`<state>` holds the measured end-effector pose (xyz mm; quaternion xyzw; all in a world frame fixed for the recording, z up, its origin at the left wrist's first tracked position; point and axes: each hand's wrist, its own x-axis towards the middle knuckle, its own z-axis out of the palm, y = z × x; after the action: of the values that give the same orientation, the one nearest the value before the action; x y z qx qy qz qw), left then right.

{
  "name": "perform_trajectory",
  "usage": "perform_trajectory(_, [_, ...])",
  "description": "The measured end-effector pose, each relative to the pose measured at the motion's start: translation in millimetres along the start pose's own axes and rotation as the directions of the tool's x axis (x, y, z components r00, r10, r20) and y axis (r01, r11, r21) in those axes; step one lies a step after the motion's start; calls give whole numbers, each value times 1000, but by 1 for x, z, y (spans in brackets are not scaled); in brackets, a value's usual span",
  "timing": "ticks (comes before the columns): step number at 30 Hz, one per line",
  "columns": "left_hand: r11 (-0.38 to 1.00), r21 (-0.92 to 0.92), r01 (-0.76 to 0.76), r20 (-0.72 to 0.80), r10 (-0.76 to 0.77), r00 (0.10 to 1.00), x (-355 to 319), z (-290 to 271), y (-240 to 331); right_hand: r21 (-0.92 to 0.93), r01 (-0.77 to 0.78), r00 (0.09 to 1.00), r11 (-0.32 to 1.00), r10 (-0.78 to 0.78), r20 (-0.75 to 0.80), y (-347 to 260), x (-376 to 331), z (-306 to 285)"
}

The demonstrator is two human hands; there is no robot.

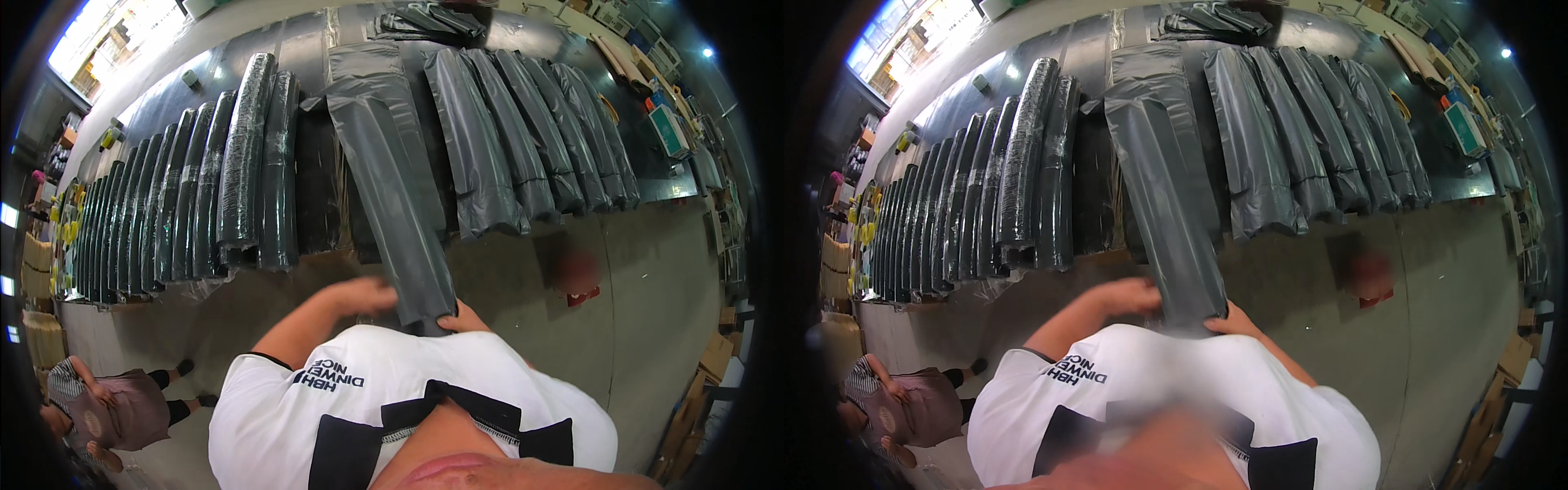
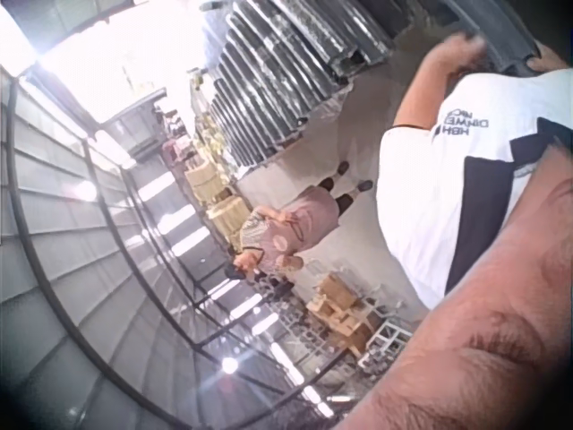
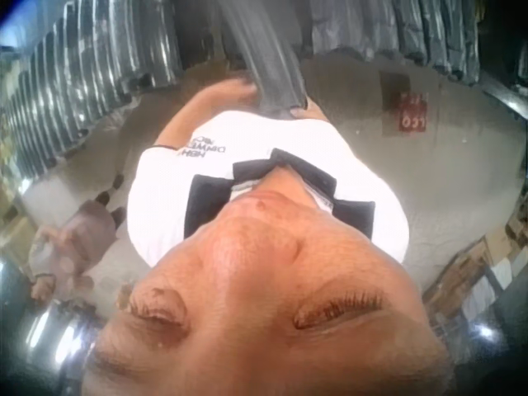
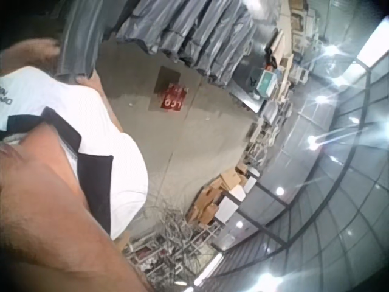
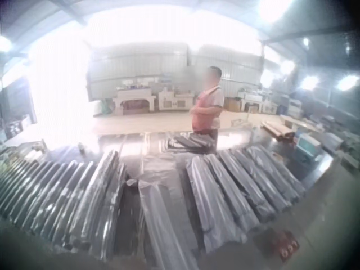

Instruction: The person wraps cylindrical items in gray plastic sleeves by hand, sliding each item into a sleeve, folding the ends inward, and lining them up in a row on a long work table.

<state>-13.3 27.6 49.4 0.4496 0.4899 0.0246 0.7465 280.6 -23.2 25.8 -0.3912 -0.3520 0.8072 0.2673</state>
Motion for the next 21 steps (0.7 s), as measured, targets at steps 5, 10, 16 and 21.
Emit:
perform_trajectory(5, [693,-451,-562,-693,126,710,41,-197,72,-182,-116,990,976,98,-103,-1,-33,-17])
perform_trajectory(10, [478,-604,-638,-697,74,714,96,-263,162,-376,-272,945,886,173,-278,-2,-45,-21])
perform_trajectory(16, [392,-255,-884,-890,262,373,181,-328,196,-363,-241,934,900,113,-339,6,-67,-33])
perform_trajectory(21, [360,-254,-898,-948,91,305,176,-342,189,-309,-182,940,934,74,-332,4,-58,-42])
